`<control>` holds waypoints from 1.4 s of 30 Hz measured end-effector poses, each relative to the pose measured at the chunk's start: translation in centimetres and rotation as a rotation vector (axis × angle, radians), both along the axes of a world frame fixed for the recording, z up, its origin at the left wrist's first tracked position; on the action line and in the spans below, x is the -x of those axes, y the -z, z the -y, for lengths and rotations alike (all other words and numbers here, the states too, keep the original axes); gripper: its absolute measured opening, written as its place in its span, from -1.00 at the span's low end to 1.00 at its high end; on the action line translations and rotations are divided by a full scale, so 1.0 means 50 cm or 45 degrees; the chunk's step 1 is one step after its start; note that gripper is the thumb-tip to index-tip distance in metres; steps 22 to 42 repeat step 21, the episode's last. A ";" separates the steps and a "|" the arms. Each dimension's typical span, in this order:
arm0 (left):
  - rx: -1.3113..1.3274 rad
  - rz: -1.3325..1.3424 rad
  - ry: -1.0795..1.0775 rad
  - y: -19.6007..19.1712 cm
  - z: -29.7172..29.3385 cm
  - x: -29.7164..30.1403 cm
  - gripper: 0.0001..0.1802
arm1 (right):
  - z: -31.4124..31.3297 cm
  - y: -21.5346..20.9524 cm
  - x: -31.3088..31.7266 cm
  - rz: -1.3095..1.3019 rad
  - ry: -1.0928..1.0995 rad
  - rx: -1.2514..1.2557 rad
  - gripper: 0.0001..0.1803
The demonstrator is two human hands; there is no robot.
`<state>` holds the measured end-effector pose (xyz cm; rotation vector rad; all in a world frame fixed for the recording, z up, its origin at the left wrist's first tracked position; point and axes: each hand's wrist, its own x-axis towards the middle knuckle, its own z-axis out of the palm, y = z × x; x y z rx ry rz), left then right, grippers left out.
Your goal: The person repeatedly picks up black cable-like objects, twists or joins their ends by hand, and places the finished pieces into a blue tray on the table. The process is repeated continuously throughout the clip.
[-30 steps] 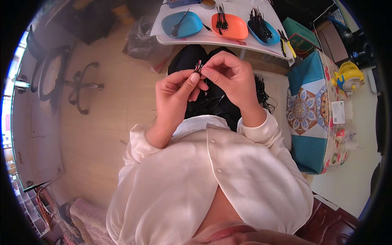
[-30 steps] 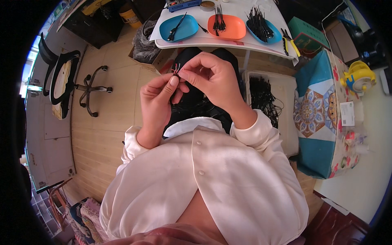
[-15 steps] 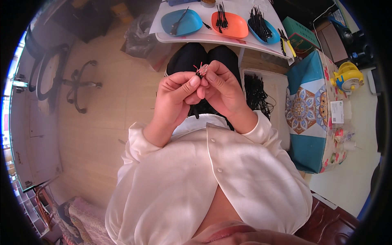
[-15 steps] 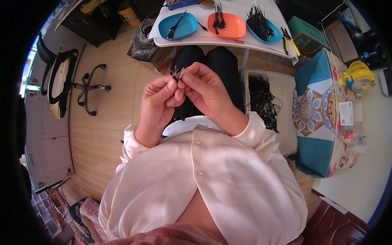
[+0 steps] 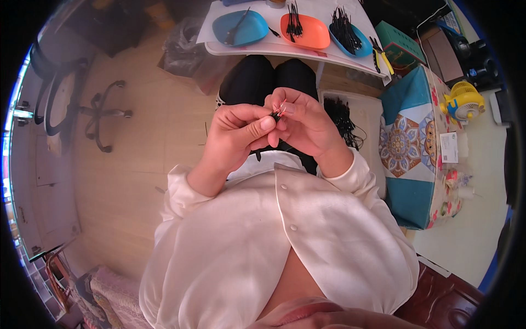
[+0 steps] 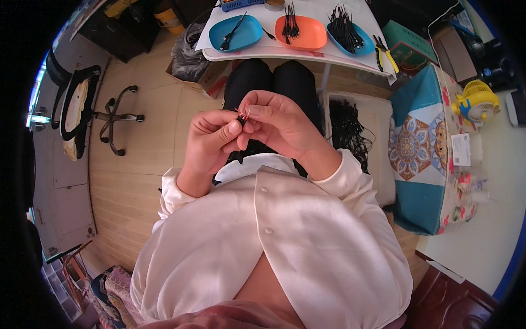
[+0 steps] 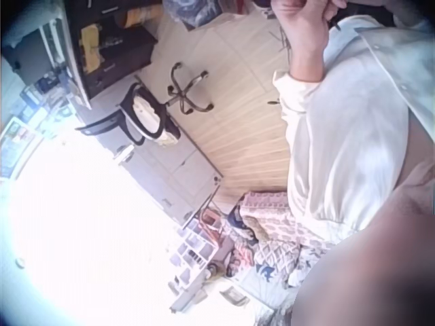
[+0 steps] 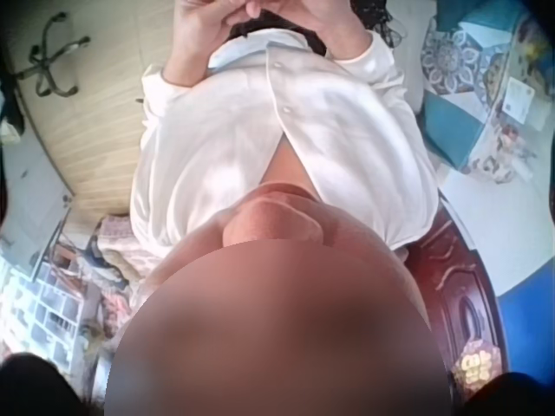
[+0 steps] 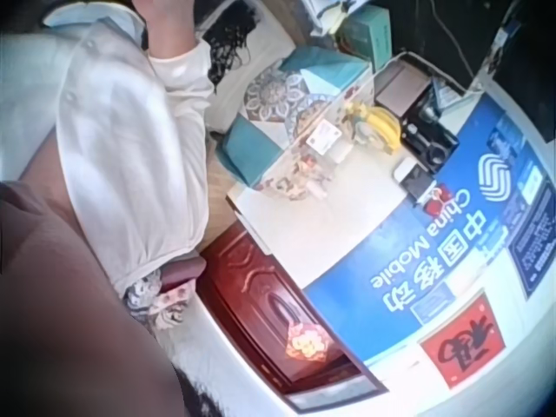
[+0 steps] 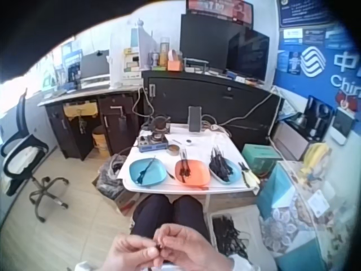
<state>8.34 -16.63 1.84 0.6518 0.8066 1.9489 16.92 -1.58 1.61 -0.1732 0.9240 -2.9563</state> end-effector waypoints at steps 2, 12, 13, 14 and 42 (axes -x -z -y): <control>0.000 -0.015 0.078 0.006 0.002 0.006 -0.84 | -0.012 -0.006 -0.007 0.057 0.008 -0.142 -0.88; 0.174 -0.056 0.111 0.001 0.008 0.005 -0.82 | -0.024 -0.028 -0.015 0.153 0.043 -0.520 -0.84; 0.182 -0.053 0.098 -0.003 0.007 0.001 -0.81 | -0.024 -0.027 -0.014 0.142 0.055 -0.531 -0.85; 0.181 -0.058 0.083 -0.008 0.005 -0.002 -0.81 | -0.026 -0.025 -0.013 0.131 0.067 -0.542 -0.85; 0.242 -0.159 0.120 -0.022 0.007 0.002 -0.77 | -0.027 -0.035 -0.018 0.228 0.159 -0.523 -0.84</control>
